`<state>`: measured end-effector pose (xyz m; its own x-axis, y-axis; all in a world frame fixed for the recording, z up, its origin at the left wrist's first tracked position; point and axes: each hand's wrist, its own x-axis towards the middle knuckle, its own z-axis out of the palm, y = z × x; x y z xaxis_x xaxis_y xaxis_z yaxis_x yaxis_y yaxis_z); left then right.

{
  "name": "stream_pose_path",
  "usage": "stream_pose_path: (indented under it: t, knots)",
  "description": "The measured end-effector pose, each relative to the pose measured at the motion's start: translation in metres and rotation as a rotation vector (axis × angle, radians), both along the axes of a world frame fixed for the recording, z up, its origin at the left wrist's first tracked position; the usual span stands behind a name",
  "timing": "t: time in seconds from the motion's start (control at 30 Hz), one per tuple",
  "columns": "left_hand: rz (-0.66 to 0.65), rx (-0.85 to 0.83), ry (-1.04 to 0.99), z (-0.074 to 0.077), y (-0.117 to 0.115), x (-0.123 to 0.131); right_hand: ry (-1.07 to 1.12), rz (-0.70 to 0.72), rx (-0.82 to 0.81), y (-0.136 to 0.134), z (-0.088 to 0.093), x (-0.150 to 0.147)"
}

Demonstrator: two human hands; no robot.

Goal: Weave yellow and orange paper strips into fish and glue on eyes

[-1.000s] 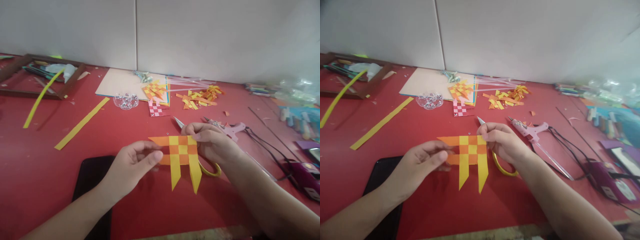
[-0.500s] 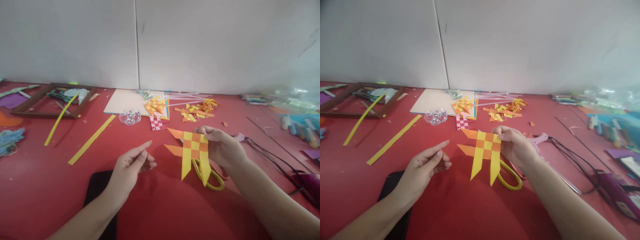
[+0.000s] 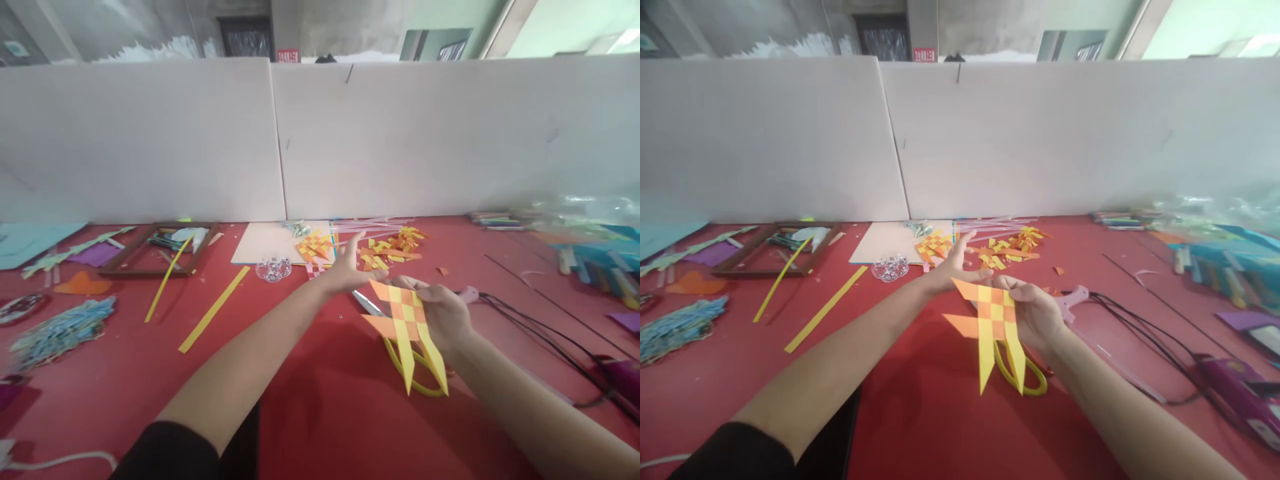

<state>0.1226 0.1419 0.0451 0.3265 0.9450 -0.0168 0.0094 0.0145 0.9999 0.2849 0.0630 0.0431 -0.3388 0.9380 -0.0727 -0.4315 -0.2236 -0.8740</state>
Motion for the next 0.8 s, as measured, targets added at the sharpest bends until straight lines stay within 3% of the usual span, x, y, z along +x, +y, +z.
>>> stream_pose_path:
  t: [0.13,0.23,0.3,0.47,0.6,0.7,0.8]
  knots:
    - [-0.112,-0.045,0.039,0.007,0.006,-0.013,-0.177,0.007,0.140,0.004,-0.009,0.001]
    - [-0.263,-0.150,0.042,0.019,-0.018,-0.044,-0.279,0.069,0.189,0.005,-0.017,0.001]
    - [-0.386,-0.176,0.152,0.025,-0.043,-0.064,-0.333,0.119,0.205,0.003,-0.019,-0.001]
    - [-0.287,-0.047,0.367,0.015,-0.098,-0.086,-0.626,0.254,0.343,-0.010,-0.014,-0.016]
    - [-0.138,-0.024,0.365,-0.005,-0.113,-0.087,-0.847,0.257,0.504,-0.016,-0.002,-0.024]
    - [-0.035,-0.004,0.293,-0.020,-0.111,-0.089,-1.153,0.042,0.570,-0.008,0.009,0.004]
    - [0.060,-0.014,0.204,-0.037,-0.106,-0.091,-1.484,-0.468,0.418,0.013,0.009,0.067]
